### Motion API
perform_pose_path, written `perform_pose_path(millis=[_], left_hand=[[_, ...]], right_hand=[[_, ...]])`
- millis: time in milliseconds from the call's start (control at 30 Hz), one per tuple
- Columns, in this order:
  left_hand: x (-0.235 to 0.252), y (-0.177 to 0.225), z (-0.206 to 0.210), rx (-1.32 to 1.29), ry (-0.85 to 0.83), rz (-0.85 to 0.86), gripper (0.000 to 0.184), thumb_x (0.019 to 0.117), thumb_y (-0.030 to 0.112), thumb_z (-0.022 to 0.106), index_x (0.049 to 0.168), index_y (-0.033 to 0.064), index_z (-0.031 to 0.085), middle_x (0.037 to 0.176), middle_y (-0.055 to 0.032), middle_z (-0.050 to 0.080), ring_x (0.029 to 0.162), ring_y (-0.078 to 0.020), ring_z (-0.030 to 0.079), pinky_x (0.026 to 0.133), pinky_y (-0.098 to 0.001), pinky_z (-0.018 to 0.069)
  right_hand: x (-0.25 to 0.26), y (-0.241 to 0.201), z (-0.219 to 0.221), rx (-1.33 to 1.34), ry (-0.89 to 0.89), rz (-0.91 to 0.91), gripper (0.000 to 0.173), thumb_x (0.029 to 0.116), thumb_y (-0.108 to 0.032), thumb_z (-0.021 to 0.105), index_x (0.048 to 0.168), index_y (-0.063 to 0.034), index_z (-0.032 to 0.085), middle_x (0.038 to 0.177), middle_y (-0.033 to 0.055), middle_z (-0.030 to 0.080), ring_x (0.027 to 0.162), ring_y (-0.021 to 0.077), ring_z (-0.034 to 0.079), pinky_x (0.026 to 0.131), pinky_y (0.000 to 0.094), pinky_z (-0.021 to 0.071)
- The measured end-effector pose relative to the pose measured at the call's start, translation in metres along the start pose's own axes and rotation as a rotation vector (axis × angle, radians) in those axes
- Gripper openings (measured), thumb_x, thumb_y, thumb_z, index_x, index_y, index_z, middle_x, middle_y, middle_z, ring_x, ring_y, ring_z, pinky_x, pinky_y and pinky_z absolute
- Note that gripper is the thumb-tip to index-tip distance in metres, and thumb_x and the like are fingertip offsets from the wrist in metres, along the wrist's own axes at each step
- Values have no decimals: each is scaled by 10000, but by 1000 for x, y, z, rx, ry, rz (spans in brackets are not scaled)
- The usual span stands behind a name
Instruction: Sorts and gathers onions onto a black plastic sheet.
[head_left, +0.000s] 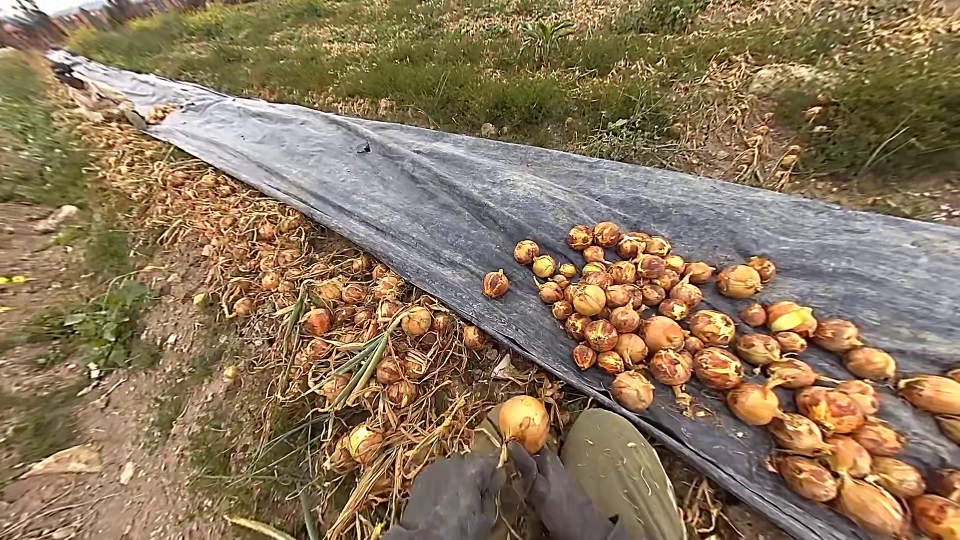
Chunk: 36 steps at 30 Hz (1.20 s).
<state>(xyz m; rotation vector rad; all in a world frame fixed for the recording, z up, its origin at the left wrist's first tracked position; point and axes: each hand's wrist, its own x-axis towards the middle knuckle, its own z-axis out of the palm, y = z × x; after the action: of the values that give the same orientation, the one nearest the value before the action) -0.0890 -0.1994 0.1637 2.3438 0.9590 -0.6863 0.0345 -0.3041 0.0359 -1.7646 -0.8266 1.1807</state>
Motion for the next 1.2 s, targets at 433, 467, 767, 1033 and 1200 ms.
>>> perform_pose_path(millis=[433,467,767,1033,1200], left_hand=[[199,-98,-16,228,139,-157,387,1018,242,544,1377,128,634,1342,-184,637,1288,-385,587,1038,-565,508],[230,-103,-17,268,239,-81,380,998,182,558,1364,140,652,1335,-163,649,1279,-357,602,1040,-534,519],[375,-121,-17,529,190,-42,354,922,70,679,1262,-21,644,1295,-282,594,1138,-455,624,939,-583,535],[216,-93,-10,-246,410,81,787,833,533,787,1504,278,464,1234,-59,706,1030,-240,721,892,-525,599],[102,-56,13,-770,465,352,791,756,362,918,1418,152,539,1331,-15,646,1133,-108,672,933,-323,617]], right_hand=[[111,-54,-141,-674,319,-161,693,979,-723,378,1226,-140,659,941,106,705,881,293,704,773,547,562],[117,-54,-152,-638,357,-157,623,989,-690,411,1306,-214,659,1021,79,722,903,268,706,787,551,563],[80,22,-141,-111,256,202,524,983,-638,514,1319,-265,662,874,28,677,604,162,631,517,370,560],[50,29,-90,-299,141,67,544,1050,-577,385,1403,-232,614,1122,55,725,930,177,709,840,441,583],[43,-2,-46,171,65,-101,567,1027,-544,487,1471,-195,527,1076,18,676,788,127,653,673,351,580]])
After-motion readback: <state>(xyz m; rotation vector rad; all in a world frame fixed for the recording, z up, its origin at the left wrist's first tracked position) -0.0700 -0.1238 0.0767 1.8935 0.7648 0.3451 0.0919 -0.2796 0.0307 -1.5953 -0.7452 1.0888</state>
